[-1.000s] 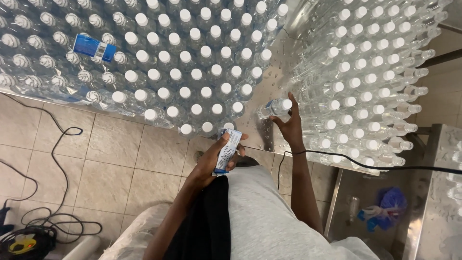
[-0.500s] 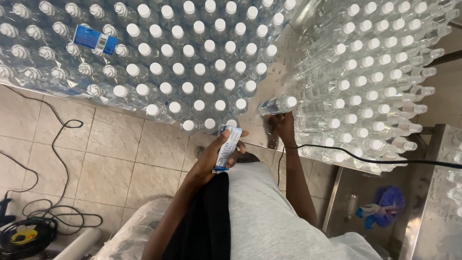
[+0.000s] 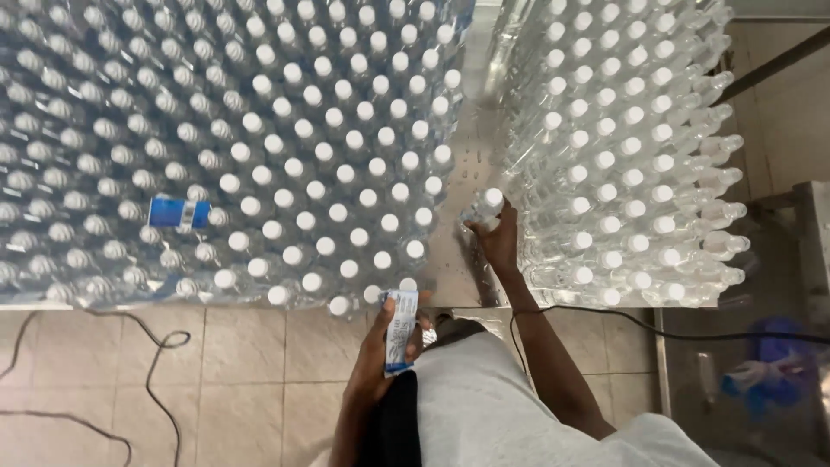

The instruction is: Manually peeling adhesive labels from a sheet and applying them to plastic water bottles.

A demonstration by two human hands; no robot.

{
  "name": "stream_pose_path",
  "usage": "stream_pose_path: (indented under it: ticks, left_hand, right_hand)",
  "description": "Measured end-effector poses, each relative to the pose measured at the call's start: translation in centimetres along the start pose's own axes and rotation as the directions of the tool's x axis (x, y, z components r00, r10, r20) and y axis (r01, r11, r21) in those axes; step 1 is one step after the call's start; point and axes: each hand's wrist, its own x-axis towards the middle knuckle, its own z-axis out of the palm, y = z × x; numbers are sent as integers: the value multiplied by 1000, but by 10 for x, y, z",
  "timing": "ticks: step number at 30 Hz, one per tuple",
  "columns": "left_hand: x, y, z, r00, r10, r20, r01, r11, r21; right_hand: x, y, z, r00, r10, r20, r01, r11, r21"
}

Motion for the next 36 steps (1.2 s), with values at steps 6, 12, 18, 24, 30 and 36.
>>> stream_pose_path:
  ticks: [6, 12, 18, 24, 30, 36]
  left_hand:
    - [-2, -8, -10, 999, 20, -32, -23, 993, -117]
    - [-7, -39, -58, 988, 1, -151, -38, 970, -242]
    - [-17, -61, -88, 967, 144, -210, -196, 946, -257]
    - [-13, -20, -28, 939, 98, -328, -176, 960, -217]
    - [9, -40, -54, 974, 75, -212, -134, 950, -280]
    - [10, -71, -92, 985, -27, -171, -31, 945, -327]
  right_hand:
    - [129, -32, 55, 977, -157, -146, 178, 974, 143]
    - [305, 14, 125, 923, -232, -308, 251, 968, 22]
    - [377, -23, 139, 984, -176, 1, 167, 935, 313]
    - [389, -15, 127, 942, -246, 230, 181, 946, 270]
    - [426, -98, 65, 932, -296, -210, 248, 942, -227]
    - [491, -97, 43, 960, -276, -54, 221, 859, -461]
